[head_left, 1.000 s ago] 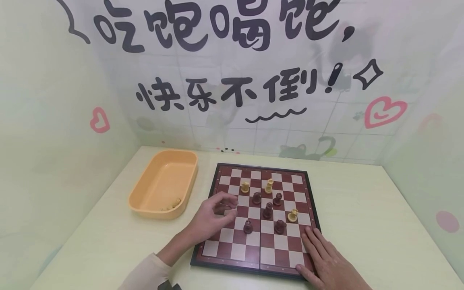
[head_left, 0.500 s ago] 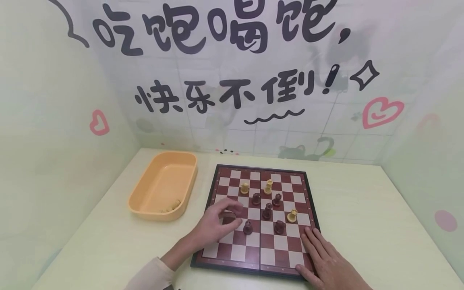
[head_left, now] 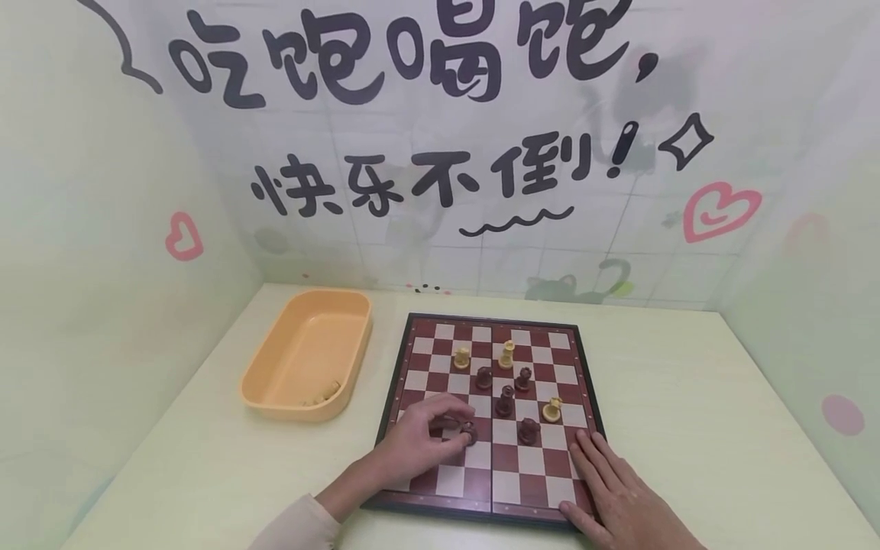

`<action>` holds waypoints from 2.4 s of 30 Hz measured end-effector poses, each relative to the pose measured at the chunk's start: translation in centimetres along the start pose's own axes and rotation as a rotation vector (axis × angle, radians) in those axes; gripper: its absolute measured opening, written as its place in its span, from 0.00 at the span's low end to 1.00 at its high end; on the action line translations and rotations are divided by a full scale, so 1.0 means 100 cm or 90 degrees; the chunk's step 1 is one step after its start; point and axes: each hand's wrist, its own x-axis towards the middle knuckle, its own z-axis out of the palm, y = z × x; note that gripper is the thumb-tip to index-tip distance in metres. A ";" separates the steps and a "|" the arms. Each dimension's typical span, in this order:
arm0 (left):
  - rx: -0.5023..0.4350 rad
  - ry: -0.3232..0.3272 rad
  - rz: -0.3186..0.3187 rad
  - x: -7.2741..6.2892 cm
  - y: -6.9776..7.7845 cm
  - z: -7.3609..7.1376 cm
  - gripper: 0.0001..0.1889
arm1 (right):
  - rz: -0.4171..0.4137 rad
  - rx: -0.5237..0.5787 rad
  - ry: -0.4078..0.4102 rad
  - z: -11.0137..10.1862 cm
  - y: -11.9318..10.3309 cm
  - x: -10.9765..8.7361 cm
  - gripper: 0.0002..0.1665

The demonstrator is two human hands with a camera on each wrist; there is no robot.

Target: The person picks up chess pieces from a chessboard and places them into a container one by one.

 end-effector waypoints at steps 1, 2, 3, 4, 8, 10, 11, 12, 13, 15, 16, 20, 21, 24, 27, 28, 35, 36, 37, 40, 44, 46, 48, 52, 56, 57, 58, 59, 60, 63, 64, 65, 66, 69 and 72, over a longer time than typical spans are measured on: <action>-0.002 -0.002 -0.001 0.000 0.000 0.001 0.14 | -0.001 -0.002 0.001 0.000 0.000 0.000 0.49; -0.006 -0.004 -0.002 0.000 -0.001 0.001 0.14 | 0.000 0.002 -0.002 0.000 0.000 0.000 0.49; -0.009 -0.006 -0.001 0.000 -0.001 0.001 0.13 | 0.001 0.005 -0.005 -0.001 0.000 0.000 0.49; -0.012 -0.007 -0.001 0.001 -0.001 0.002 0.13 | 0.003 0.009 -0.010 -0.001 0.000 0.000 0.49; -0.011 -0.009 0.000 0.001 -0.001 0.003 0.12 | 0.012 0.023 -0.027 -0.004 0.000 0.001 0.50; -0.006 -0.010 -0.004 0.001 0.000 0.003 0.11 | 0.016 0.027 -0.032 -0.006 -0.001 0.002 0.50; -0.002 -0.009 -0.006 0.001 0.000 0.003 0.11 | 0.017 0.028 -0.034 -0.006 -0.001 0.002 0.51; 0.001 -0.010 -0.009 0.001 0.000 0.004 0.11 | 0.018 0.029 -0.035 -0.006 -0.001 0.002 0.51; 0.005 -0.010 -0.011 0.001 0.000 0.004 0.11 | 0.018 0.029 -0.035 -0.007 -0.001 0.002 0.51; 0.008 -0.009 -0.013 0.002 0.000 0.004 0.11 | 0.017 0.028 -0.034 -0.007 -0.001 0.002 0.51; 0.009 -0.009 -0.014 0.002 0.000 0.004 0.11 | 0.016 0.028 -0.033 -0.007 -0.001 0.002 0.50; 0.018 -0.007 -0.015 0.003 0.000 0.005 0.11 | 0.012 0.027 -0.029 -0.008 0.000 0.002 0.50; 0.021 -0.006 -0.014 0.003 0.000 0.006 0.11 | 0.012 0.027 -0.028 -0.008 0.000 0.002 0.50; 0.030 -0.006 -0.013 0.002 0.000 0.006 0.11 | 0.014 0.029 -0.030 -0.009 0.000 0.003 0.51; 0.027 -0.004 -0.015 0.001 0.000 0.006 0.11 | 0.017 0.031 -0.037 -0.009 -0.001 0.003 0.51; 0.024 -0.004 -0.017 0.001 0.000 0.006 0.11 | 0.018 0.032 -0.039 -0.009 -0.001 0.003 0.51; 0.023 0.008 -0.012 -0.001 0.000 0.007 0.12 | 0.022 0.034 -0.042 -0.009 -0.001 0.003 0.51; 0.022 0.011 -0.010 -0.001 0.000 0.006 0.12 | 0.024 0.035 -0.044 -0.009 -0.002 0.003 0.51; 0.021 0.017 -0.007 -0.001 0.000 0.006 0.12 | 0.025 0.033 -0.048 -0.009 -0.002 0.003 0.52; 0.016 0.045 0.004 -0.001 0.003 0.004 0.11 | 0.030 0.037 -0.058 -0.010 -0.002 0.003 0.52; 0.012 0.077 0.017 0.001 0.007 0.001 0.12 | 0.033 0.036 -0.058 -0.010 -0.003 0.003 0.52; 0.014 0.079 0.018 0.001 0.008 0.000 0.11 | 0.034 0.035 -0.054 -0.009 -0.003 0.003 0.52; 0.015 0.078 0.017 0.001 0.007 0.000 0.11 | 0.031 0.033 -0.048 -0.008 -0.003 0.002 0.52; 0.014 0.074 0.016 0.001 0.004 0.000 0.11 | 0.024 0.032 -0.035 -0.006 -0.002 0.002 0.52; 0.007 0.071 0.015 0.003 0.004 -0.001 0.12 | 0.025 0.032 -0.032 -0.004 -0.002 0.002 0.52; 0.004 0.070 0.014 0.003 0.005 -0.001 0.12 | 0.027 0.032 -0.033 -0.004 -0.002 0.002 0.52; 0.001 0.069 0.014 0.003 0.005 -0.001 0.12 | 0.029 0.032 -0.035 -0.004 -0.002 0.002 0.52; 0.000 0.069 0.014 0.003 0.005 -0.002 0.12 | 0.031 0.033 -0.037 -0.004 -0.002 0.002 0.52; -0.002 0.069 0.013 0.003 0.005 -0.002 0.12 | 0.031 0.033 -0.038 -0.004 -0.002 0.002 0.52; -0.006 0.070 0.011 0.003 0.005 -0.005 0.12 | 0.032 0.034 -0.037 -0.004 -0.002 0.001 0.52; -0.006 0.070 0.012 0.003 0.005 -0.005 0.12 | 0.030 0.033 -0.034 -0.003 -0.002 0.001 0.51; -0.007 0.071 0.013 0.003 0.005 -0.006 0.12 | 0.028 0.032 -0.031 -0.003 -0.002 0.001 0.51; -0.008 0.072 0.014 0.003 0.005 -0.007 0.11 | 0.025 0.030 -0.027 -0.003 -0.002 0.001 0.51; -0.007 0.074 0.020 0.003 0.004 -0.011 0.11 | 0.016 0.023 -0.015 -0.002 -0.001 0.000 0.51; 0.002 0.074 0.024 0.003 0.005 -0.016 0.11 | 0.019 0.024 -0.021 -0.002 -0.001 0.001 0.51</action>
